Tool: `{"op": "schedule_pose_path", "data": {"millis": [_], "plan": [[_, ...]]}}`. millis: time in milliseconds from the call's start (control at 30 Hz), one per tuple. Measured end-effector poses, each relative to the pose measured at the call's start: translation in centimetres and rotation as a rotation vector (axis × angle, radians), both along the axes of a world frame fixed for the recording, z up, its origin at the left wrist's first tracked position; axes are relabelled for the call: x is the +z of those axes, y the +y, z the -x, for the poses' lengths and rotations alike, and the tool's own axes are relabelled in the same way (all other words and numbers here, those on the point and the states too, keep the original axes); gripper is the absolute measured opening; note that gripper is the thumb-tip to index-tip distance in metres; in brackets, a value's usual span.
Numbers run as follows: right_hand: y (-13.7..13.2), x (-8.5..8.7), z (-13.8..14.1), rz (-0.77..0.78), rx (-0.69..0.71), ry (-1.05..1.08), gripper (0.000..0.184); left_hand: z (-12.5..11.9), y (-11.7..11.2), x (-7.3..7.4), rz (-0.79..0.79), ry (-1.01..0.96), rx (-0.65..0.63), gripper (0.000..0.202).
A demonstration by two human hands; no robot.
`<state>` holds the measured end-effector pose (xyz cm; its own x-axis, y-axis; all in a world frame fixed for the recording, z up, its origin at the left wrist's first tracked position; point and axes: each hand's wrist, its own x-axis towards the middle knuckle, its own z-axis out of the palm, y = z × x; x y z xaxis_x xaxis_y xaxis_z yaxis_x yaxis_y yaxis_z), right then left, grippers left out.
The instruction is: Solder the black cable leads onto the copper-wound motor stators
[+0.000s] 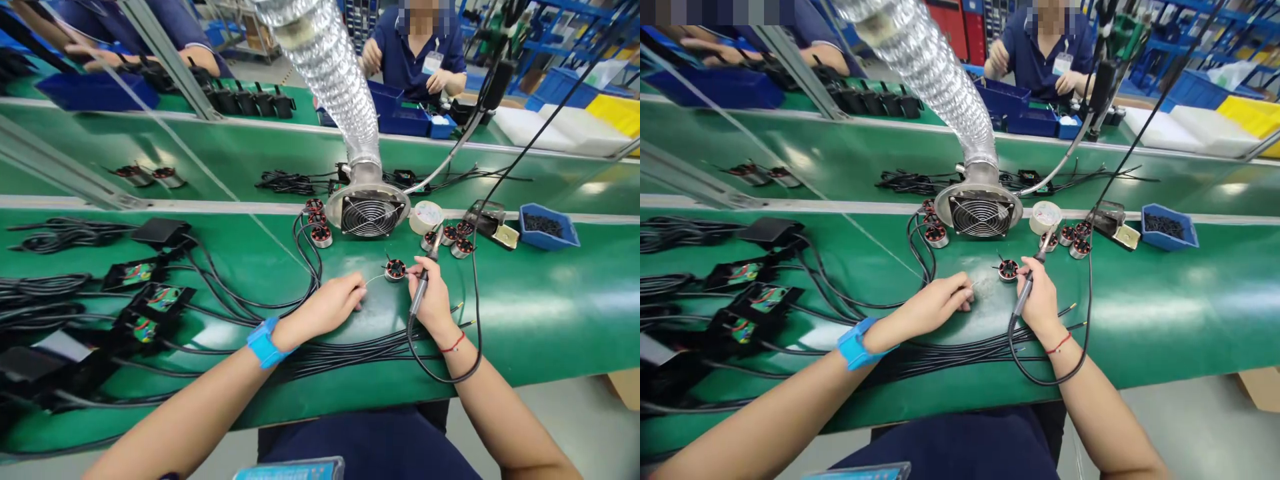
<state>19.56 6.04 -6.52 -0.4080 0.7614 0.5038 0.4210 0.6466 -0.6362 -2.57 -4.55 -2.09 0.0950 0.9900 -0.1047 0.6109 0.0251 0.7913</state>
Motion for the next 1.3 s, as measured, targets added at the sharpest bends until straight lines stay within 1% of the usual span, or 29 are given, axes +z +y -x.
{"op": "schedule_pose_path", "data": {"millis": [67,100,200,300,367,500,567,667,733,800,900,1000,1067,1133,1200,1300], "plan": [[-0.7,0.2,0.3,0.022,0.052,0.008,0.032,-0.5,0.2,0.5,0.075,-0.138,0.043,0.020],[-1.1,0.4,0.5,0.030,0.085,0.010,0.033,-0.7,0.2,0.6,0.085,-0.183,0.072,0.021],[-2.3,0.6,1.1,0.043,0.185,0.022,0.035,-1.3,0.3,0.3,0.022,-0.223,0.152,0.017],[-2.8,0.7,1.3,0.039,0.226,0.049,0.039,-2.0,0.4,-0.2,-0.011,-0.273,0.198,0.015],[-2.6,0.7,1.1,0.027,0.171,0.096,0.040,-2.5,0.6,-0.4,-0.010,-0.298,0.207,0.017],[-1.7,0.3,0.3,0.052,-0.042,0.165,0.044,-3.7,1.4,-0.5,-0.067,-0.248,0.198,0.017],[-1.3,0.2,0.1,0.113,-0.063,0.129,0.047,-4.2,1.9,-0.5,-0.131,-0.195,0.186,0.011],[-1.1,0.1,0.1,0.201,-0.003,0.080,0.046,-4.5,2.3,-0.6,-0.205,-0.153,0.168,0.014],[-1.1,0.2,0.1,0.217,0.038,0.079,0.042,-4.1,2.3,-0.6,-0.214,-0.152,0.180,0.016],[-1.2,0.4,0.2,0.210,0.088,0.092,0.038,-3.1,2.1,-0.6,-0.198,-0.152,0.215,0.017],[-1.6,0.8,0.4,0.226,0.228,0.107,0.036,-1.2,1.6,-0.5,-0.128,-0.149,0.255,0.019],[-1.9,0.9,0.5,0.260,0.323,0.111,0.037,0.1,1.1,-0.1,-0.073,-0.140,0.223,0.023],[-1.9,0.9,0.4,0.288,0.352,0.144,0.040,0.3,0.9,0.2,-0.080,-0.139,0.192,0.027],[-1.8,0.8,0.1,0.351,0.398,0.196,0.041,0.1,1.0,0.5,-0.089,-0.151,0.184,0.032],[-1.7,0.8,0.0,0.431,0.439,0.242,0.038,-0.2,1.1,0.6,-0.080,-0.157,0.206,0.033],[-1.4,0.8,0.1,0.519,0.455,0.259,0.036,0.0,1.2,0.3,-0.036,-0.144,0.244,0.031]]}}
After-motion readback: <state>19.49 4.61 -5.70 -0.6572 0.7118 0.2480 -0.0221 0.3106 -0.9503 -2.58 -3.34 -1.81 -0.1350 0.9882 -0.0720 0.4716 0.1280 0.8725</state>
